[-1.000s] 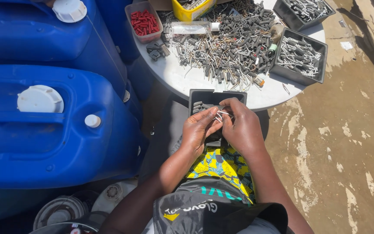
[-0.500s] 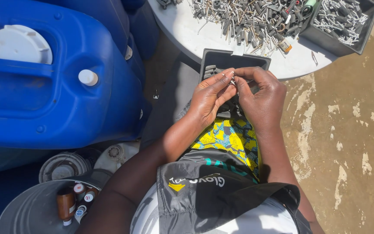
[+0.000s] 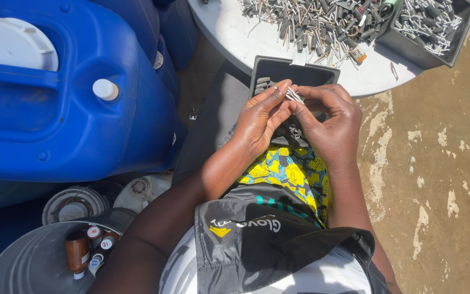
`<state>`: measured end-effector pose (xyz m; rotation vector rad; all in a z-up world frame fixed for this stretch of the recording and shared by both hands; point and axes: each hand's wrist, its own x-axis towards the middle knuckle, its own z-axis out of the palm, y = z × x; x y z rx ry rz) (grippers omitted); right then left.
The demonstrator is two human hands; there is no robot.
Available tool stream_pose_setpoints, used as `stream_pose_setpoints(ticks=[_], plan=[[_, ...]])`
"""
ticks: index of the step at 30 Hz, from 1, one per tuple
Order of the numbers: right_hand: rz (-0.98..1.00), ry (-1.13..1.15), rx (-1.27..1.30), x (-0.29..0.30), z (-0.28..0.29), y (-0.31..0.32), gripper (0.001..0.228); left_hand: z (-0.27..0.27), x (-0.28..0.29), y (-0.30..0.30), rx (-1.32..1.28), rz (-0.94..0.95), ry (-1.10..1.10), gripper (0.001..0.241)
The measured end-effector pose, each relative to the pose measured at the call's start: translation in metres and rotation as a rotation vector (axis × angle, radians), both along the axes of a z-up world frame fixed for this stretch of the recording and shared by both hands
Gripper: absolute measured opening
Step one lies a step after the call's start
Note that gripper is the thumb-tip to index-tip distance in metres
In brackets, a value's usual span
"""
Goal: Assembling small metal clips with plastic pins and placing them into a tray.
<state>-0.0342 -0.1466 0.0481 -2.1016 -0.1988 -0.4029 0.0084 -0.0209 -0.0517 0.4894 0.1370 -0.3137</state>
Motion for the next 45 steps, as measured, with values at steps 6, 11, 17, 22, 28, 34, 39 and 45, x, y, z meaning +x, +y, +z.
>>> stream_pose_setpoints(ticks=[6,11,17,22,28,34,39,45], plan=[[-0.037,-0.04,-0.032,0.0,-0.014,-0.004,0.018,-0.002,-0.009,-0.008,0.075,0.001,0.022,0.048],[-0.024,-0.143,-0.086,-0.01,-0.022,-0.002,0.016,0.005,-0.022,-0.016,0.128,0.024,0.078,0.048],[0.002,-0.191,-0.131,-0.015,-0.033,-0.025,0.012,0.0,-0.034,-0.021,0.201,-0.043,0.097,0.048],[0.062,-0.176,-0.12,-0.014,-0.03,-0.035,0.013,-0.005,-0.03,-0.022,0.22,-0.088,0.095,0.046],[0.078,-0.182,-0.112,-0.011,-0.032,-0.035,0.012,-0.012,-0.026,-0.016,0.164,-0.113,0.11,0.043],[0.079,-0.096,-0.048,-0.013,-0.027,-0.038,0.013,-0.004,-0.027,-0.013,0.271,-0.121,0.065,0.042],[0.087,0.051,0.135,-0.008,-0.037,-0.048,0.014,-0.001,-0.025,-0.008,0.264,-0.141,-0.022,0.041],[0.116,0.169,0.3,-0.006,-0.048,-0.058,0.014,0.015,-0.027,-0.003,0.387,-0.127,-0.142,0.035]])
